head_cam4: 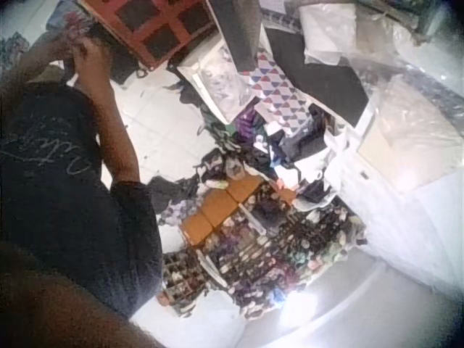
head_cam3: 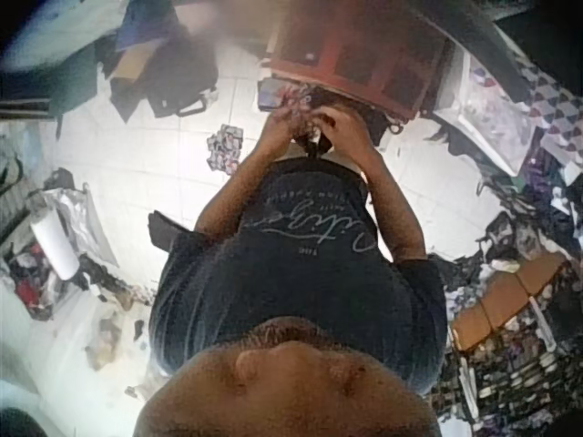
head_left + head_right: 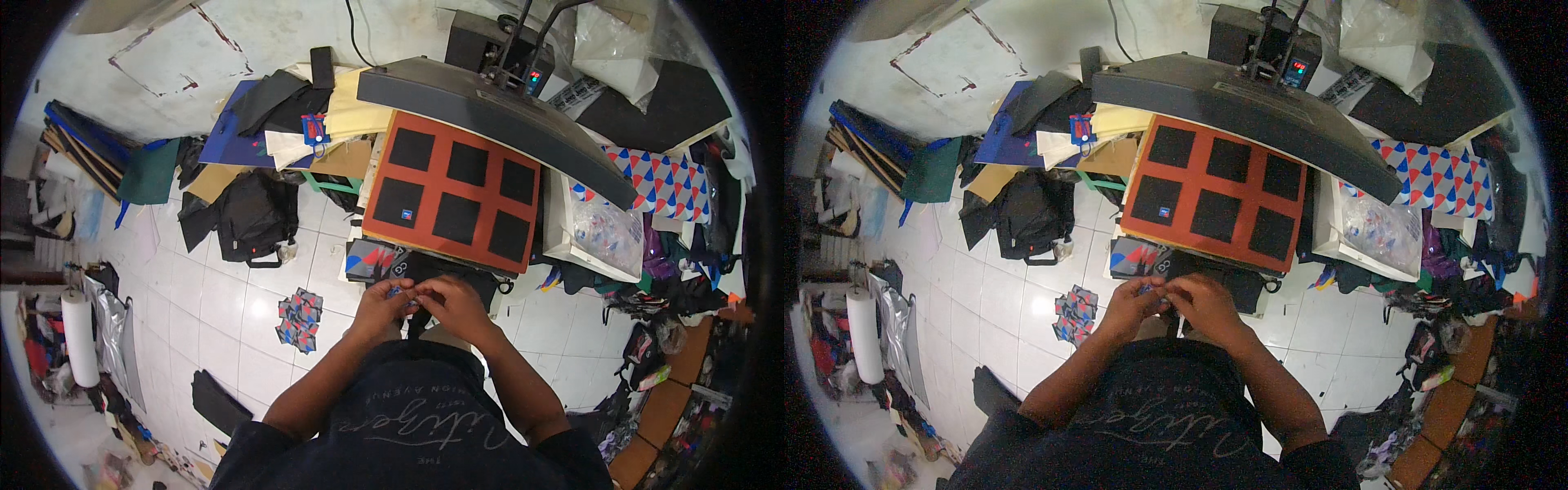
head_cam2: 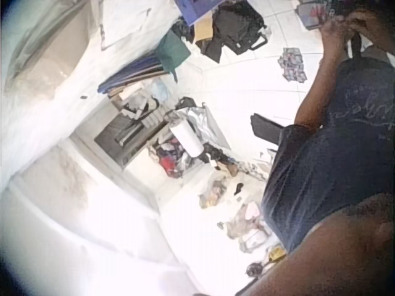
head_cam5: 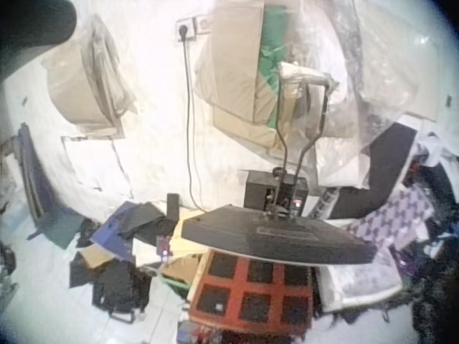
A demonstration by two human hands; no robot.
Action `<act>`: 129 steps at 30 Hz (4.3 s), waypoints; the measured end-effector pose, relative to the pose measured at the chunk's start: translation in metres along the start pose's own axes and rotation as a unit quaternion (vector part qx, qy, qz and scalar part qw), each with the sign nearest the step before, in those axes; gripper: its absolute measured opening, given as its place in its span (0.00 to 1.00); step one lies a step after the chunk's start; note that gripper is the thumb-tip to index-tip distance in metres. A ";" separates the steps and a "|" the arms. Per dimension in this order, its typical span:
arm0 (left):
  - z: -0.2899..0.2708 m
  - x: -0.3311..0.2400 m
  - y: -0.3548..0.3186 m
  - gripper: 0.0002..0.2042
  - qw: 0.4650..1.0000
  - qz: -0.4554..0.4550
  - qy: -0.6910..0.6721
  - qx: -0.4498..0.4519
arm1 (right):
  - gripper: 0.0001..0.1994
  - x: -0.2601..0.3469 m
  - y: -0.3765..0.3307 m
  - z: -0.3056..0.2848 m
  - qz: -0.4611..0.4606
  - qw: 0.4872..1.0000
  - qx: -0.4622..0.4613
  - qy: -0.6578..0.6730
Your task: The person places small blue stickers onto a red grid board, then applies larger patterned stickers over the grid squares. The person handles the stickers by hand and arranges them in a repeating pattern on the board.
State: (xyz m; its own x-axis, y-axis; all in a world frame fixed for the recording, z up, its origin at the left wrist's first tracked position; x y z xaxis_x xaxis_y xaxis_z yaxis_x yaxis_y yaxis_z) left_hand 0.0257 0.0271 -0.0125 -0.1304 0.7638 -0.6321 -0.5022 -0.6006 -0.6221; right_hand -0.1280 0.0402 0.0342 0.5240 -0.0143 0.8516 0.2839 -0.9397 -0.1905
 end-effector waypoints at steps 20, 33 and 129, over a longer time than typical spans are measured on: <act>0.005 0.001 0.016 0.08 0.999 0.044 -0.029 0.008 | 0.11 -0.040 0.001 0.018 0.162 0.857 -0.040 0.488; -0.011 -0.027 0.016 0.06 0.998 0.047 0.045 0.016 | 0.08 -0.008 0.012 -0.002 0.061 0.979 -0.137 0.141; -0.070 0.023 0.019 0.13 0.999 -0.048 0.015 -0.015 | 0.10 -0.115 0.009 -0.087 0.128 0.926 -0.300 -0.189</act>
State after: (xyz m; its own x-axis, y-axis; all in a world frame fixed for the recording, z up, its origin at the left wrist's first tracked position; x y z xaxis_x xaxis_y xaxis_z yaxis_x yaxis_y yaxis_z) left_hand 0.0732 0.0161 -0.0715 -0.0581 0.8109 -0.5824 -0.4846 -0.5329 -0.6936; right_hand -0.2550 0.0034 -0.0229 0.7885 -0.2495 0.5621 -0.3264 -0.9444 0.0387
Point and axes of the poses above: each hand's wrist, its own y-axis towards the middle knuckle, its own z-axis out of the palm, x = y × z, the point moved 5 cm from there along y, towards the middle knuckle, and after that the axes turned 8 degrees about x, right-handed, at the moved point
